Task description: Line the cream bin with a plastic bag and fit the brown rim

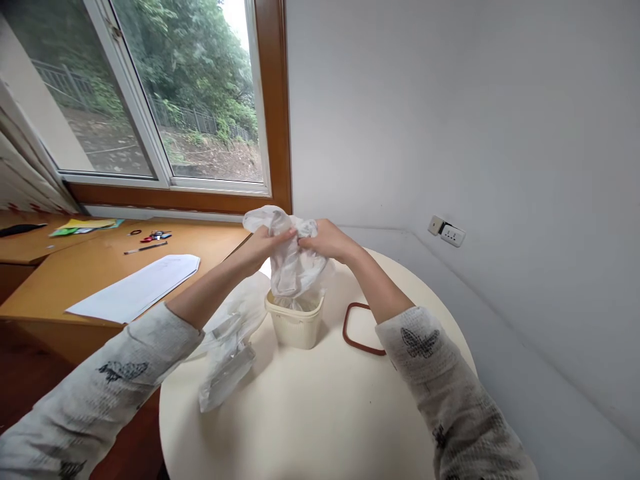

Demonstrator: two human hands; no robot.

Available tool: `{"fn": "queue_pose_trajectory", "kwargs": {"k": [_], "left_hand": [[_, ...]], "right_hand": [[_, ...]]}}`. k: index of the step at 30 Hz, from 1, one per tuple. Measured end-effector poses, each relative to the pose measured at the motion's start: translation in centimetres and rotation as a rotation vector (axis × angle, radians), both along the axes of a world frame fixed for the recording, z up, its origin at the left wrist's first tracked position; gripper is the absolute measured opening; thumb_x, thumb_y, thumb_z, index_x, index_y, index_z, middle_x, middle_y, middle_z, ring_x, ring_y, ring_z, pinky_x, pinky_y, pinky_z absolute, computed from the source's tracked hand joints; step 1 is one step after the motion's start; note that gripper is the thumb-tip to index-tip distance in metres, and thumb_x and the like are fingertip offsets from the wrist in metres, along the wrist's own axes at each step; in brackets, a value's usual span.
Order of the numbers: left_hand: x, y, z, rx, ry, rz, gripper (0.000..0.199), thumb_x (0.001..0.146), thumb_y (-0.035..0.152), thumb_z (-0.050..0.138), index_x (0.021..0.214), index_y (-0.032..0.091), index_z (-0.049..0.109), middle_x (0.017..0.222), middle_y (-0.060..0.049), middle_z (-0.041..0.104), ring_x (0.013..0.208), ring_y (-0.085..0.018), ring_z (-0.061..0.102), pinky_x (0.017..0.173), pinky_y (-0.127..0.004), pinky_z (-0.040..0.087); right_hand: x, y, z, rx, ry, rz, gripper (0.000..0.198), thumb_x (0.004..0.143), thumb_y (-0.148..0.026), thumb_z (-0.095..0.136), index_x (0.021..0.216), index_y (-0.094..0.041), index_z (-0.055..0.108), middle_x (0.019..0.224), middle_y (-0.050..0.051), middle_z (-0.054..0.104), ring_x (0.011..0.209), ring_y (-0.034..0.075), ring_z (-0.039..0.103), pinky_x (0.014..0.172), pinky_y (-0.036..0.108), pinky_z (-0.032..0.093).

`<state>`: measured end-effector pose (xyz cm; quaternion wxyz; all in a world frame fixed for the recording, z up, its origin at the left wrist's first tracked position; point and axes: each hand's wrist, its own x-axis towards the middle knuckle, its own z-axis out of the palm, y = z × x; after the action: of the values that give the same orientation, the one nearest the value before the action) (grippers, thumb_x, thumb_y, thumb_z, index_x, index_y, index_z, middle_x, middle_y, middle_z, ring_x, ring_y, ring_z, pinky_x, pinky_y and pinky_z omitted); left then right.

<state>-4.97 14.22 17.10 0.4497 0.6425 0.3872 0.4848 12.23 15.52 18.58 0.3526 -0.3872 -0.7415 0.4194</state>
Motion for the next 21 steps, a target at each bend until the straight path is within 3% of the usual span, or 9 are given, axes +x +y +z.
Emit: {"fn": "queue_pose_trajectory", "kwargs": {"k": [3,8,14,21], "left_hand": [[-0.6,0.2,0.9,0.064,0.007,0.086,0.034,0.067,0.037,0.063,0.087,0.011,0.063,0.086,-0.009,0.067,0.086,-0.024,0.06,0.077,-0.033,0.045],[-3.0,-0.1,1.7,0.006,-0.032,0.013,0.02,0.068,0.026,0.059,0.081,0.011,0.064,0.075,-0.009,0.068,0.072,-0.021,0.062,0.069,-0.034,0.048],[-4.2,-0.1,2.4,0.015,-0.01,-0.022,0.023,0.065,0.024,0.063,0.086,0.016,0.066,0.076,-0.005,0.068,0.074,-0.019,0.063,0.072,-0.034,0.049],[-6.2,-2.8,3.4,0.03,0.196,0.113,0.011,0.065,0.02,0.056,0.071,0.016,0.065,0.069,-0.003,0.063,0.066,-0.015,0.057,0.061,-0.025,0.047]], "right_hand": [[0.9,0.3,1.2,-0.017,0.123,-0.118,0.012,0.062,-0.019,0.066,0.072,-0.014,0.061,0.069,0.002,0.065,0.063,0.015,0.059,0.058,0.024,0.047],[5.3,1.5,2.3,-0.023,0.327,-0.326,0.015,0.058,-0.015,0.068,0.072,-0.013,0.062,0.071,0.003,0.065,0.065,0.014,0.06,0.062,0.026,0.049],[9.4,1.2,2.4,-0.044,0.395,-0.37,0.02,0.055,-0.017,0.073,0.072,-0.015,0.063,0.076,0.004,0.066,0.072,0.016,0.061,0.064,0.026,0.051],[11.8,0.8,1.8,-0.115,0.326,-0.378,0.02,0.06,-0.02,0.072,0.078,-0.017,0.062,0.084,0.004,0.065,0.08,0.017,0.059,0.065,0.03,0.052]]}}
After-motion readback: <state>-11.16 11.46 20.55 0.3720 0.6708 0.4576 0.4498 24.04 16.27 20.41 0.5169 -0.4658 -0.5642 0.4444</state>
